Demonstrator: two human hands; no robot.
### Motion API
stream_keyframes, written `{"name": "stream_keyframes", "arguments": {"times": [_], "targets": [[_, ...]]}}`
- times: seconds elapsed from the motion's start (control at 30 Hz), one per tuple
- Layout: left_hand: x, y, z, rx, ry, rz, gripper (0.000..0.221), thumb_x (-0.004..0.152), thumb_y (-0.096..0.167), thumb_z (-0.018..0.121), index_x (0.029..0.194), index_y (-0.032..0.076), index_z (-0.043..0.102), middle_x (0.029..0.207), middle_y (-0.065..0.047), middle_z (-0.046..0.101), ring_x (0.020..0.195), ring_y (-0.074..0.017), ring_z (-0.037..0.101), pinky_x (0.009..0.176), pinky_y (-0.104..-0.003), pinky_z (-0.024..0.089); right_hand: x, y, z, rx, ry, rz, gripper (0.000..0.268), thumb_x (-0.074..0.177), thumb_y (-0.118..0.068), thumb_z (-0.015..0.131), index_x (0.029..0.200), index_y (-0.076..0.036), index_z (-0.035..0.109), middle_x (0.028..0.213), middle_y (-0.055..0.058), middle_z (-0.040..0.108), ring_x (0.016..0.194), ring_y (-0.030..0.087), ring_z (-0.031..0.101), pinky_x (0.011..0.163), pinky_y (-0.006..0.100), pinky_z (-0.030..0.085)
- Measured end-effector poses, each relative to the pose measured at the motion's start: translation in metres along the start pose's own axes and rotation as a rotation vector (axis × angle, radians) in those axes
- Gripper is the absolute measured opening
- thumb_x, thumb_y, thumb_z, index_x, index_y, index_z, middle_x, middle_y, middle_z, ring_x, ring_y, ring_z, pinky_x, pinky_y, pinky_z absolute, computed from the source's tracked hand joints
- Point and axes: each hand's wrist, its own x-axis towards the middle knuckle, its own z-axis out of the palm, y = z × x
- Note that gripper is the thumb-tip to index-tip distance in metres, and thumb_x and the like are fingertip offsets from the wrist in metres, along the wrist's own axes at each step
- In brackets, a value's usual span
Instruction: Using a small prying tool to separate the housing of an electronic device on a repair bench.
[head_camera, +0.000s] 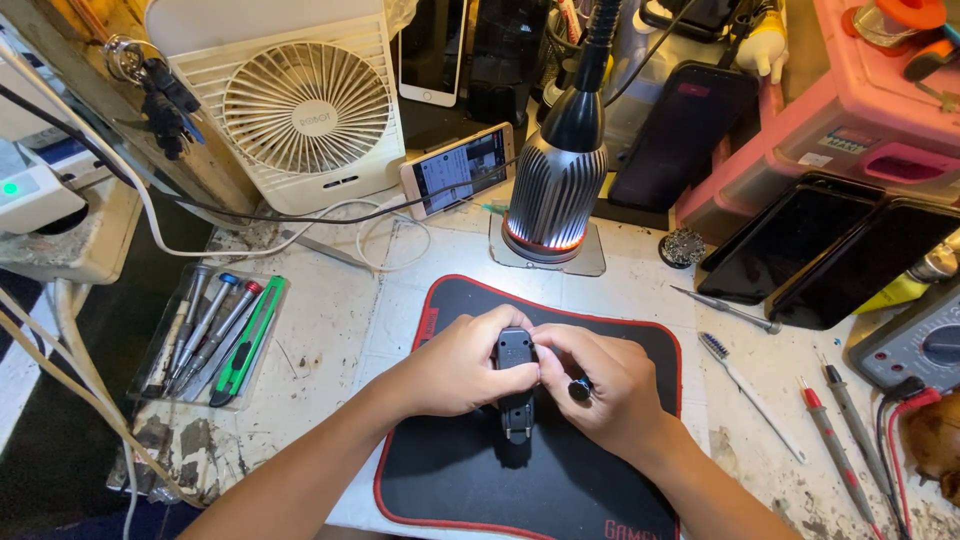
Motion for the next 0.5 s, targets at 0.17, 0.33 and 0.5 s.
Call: {"name": "stream_keyframes", "arguments": {"times": [0.17,0.33,0.5], "targets": [[-0.0006,-0.0010,0.0000,-0.002,-0.006,0.016,0.032,0.087,0.037,0.064,0.113,0.018,0.059,0.074,0.000,0.063,0.063,-0.0145,0.054,0.061,-0.030,0.041,-0.0009,-0.0007,0.0000,0.014,0.000,0.022,0.008,0.093,-0.002,0.064,0.099,-0.006,0.067,0.085,0.002,0.071,0.057,0.014,0.055,0.055,0.024,0.044],[-0.0048,0.0021,-0.0014,-0.057,-0.038,0.056,0.034,0.088,0.034,0.067,0.114,0.017,0.052,0.068,-0.001,0.059,0.055,-0.0137,0.050,0.055,-0.030,0.039,0.0010,-0.0022,-0.0036,0.020,0.002,0.047,0.009,0.092,-0.002,0.064,0.099,-0.007,0.068,0.078,0.001,0.068,0.055,0.013,0.053,0.055,0.024,0.043],[-0.0056,0.0012,-0.0022,-0.043,-0.061,0.093,0.034,0.090,0.034,0.070,0.113,0.017,0.052,0.067,-0.002,0.060,0.054,-0.0141,0.052,0.054,-0.029,0.039,0.0021,-0.0039,-0.0056,0.017,0.007,0.056,0.009,0.091,-0.002,0.065,0.098,-0.008,0.069,0.077,-0.001,0.068,0.054,0.012,0.053,0.054,0.023,0.043]]}}
